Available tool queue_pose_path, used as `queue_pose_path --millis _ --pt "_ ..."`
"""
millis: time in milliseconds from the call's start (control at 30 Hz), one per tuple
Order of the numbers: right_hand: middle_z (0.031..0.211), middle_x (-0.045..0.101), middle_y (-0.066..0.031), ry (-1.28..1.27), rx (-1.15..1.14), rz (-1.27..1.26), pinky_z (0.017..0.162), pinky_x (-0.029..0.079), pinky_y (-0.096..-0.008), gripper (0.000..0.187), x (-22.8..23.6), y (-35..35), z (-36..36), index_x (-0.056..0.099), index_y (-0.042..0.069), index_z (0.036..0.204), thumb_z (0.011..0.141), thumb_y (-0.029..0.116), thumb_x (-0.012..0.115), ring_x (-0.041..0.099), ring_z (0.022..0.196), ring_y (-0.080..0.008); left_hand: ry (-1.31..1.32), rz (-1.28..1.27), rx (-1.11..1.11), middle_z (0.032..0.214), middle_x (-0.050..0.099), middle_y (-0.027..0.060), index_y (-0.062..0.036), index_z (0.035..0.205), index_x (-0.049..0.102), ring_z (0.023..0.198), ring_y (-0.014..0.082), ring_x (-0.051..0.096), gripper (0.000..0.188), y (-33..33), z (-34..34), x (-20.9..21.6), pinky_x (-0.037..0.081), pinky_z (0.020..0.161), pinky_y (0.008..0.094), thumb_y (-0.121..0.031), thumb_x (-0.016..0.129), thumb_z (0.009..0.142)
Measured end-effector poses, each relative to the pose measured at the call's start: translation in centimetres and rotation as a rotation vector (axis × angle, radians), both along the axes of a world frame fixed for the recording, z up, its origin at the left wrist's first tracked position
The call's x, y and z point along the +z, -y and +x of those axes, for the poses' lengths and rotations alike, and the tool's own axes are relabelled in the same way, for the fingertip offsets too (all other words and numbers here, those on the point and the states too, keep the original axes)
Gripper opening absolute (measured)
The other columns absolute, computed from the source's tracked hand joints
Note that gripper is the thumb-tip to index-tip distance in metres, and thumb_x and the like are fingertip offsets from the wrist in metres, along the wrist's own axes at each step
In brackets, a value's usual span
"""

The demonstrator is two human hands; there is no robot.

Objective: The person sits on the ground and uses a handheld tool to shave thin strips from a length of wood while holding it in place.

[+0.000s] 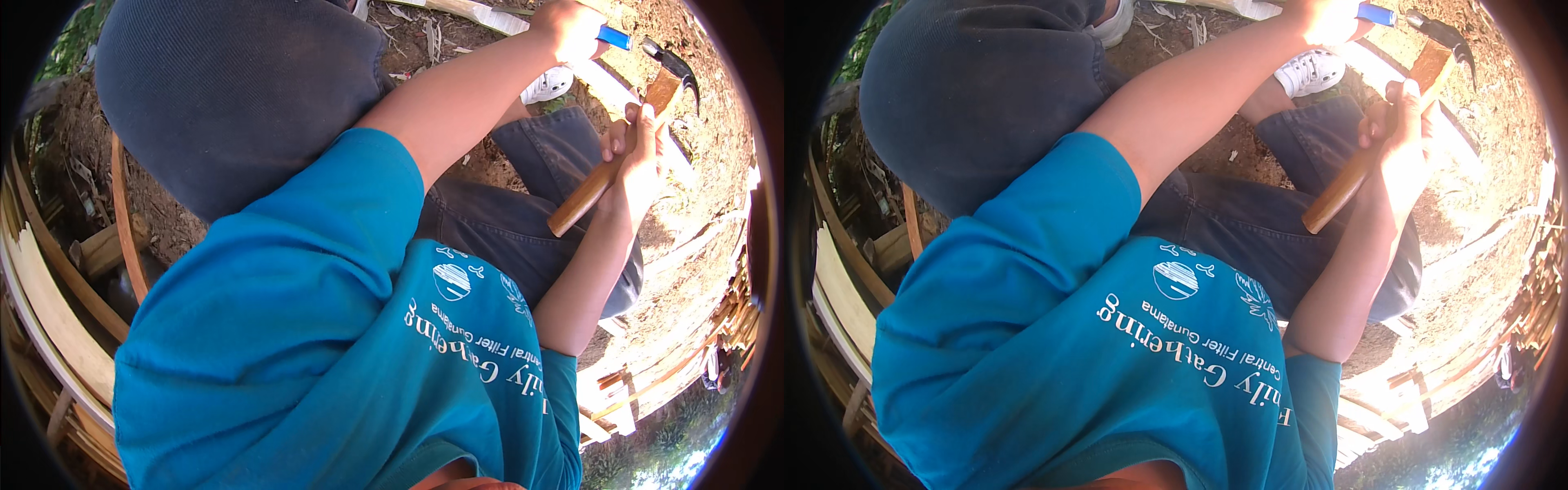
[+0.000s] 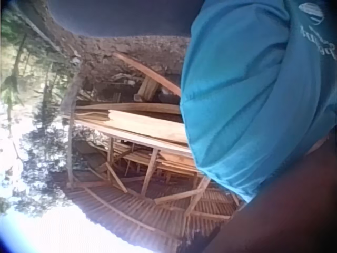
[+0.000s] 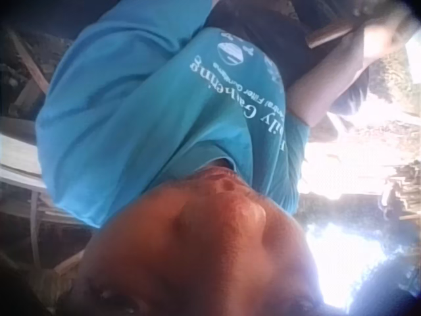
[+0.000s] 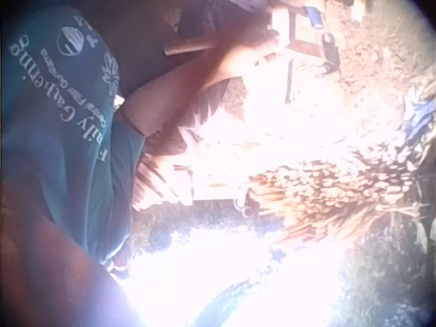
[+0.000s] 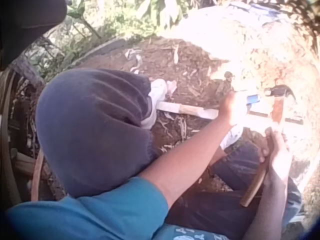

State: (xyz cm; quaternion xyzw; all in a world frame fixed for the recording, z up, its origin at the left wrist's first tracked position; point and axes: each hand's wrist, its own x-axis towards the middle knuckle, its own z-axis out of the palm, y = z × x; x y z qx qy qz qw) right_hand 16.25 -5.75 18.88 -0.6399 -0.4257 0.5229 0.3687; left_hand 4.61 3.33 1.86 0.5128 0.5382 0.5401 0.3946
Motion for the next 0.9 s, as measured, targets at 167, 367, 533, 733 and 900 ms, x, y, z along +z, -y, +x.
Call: queue_pose_path --millis 167,367,533,733,900 --pt "0.094 0.06 -0.0043 0.018 -0.002 0.003 0.05 0.037 -0.0228 0.013 0.4 -0.1 1.0 0.055 0.006 0.107 0.106 0.018 0.059 0.043 0.059 -0.0072 0.778 -0.167 -0.01 0.064 0.061 0.0045 -0.0064 0.081 0.071 0.056 0.0171 0.057 0.031 -0.9 1.2 0.2 0.043 0.05 0.0354 -0.024 0.052 0.098" --pt "0.092 0.06 -0.0041 -0.018 -0.012 0.073 0.05 0.038 -0.0222 0.012 0.3 -0.4 1.2 0.056 0.006 0.108 0.107 0.018 0.056 0.044 0.059 -0.0067 0.935 -0.314 -0.06 0.062 0.057 0.0027 -0.0098 0.073 0.065 0.052 0.0164 0.053 0.036 -2.1 1.5 -1.8 0.039 0.044 0.0349 -0.03 0.052 0.1" --pt "0.091 0.059 -0.0037 0.01 0.037 -0.009 0.049 0.038 -0.022 0.012 -0.8 0.0 0.7 0.058 0.006 0.106 0.108 0.019 0.057 0.044 0.058 -0.0064 1.028 -0.388 0.055 0.063 0.058 0.0031 -0.0099 0.074 0.066 0.052 0.0162 0.052 0.037 -1.1 0.0 2.3 0.039 0.045 0.0345 -0.031 0.052 0.1" --pt "0.092 0.059 -0.0033 0.077 0.103 -0.047 0.05 0.039 -0.0223 0.012 -0.4 -0.4 -0.5 0.057 0.007 0.105 0.108 0.019 0.056 0.045 0.059 -0.0067 0.94 -0.374 0.021 0.064 0.06 0.0034 -0.0094 0.078 0.069 0.056 0.0166 0.055 0.037 -2.5 0.3 -0.8 0.042 0.05 0.037 -0.035 0.054 0.099" --pt "0.092 0.058 -0.0035 0.012 -0.027 -0.042 0.05 0.038 -0.0225 0.012 -0.8 -0.7 -0.7 0.056 0.007 0.104 0.108 0.019 0.057 0.044 0.059 -0.0065 0.862 -0.325 0.065 0.065 0.06 0.004 -0.0091 0.077 0.069 0.057 0.0166 0.056 0.036 -2.0 0.9 -1.2 0.042 0.05 0.0374 -0.036 0.056 0.097"
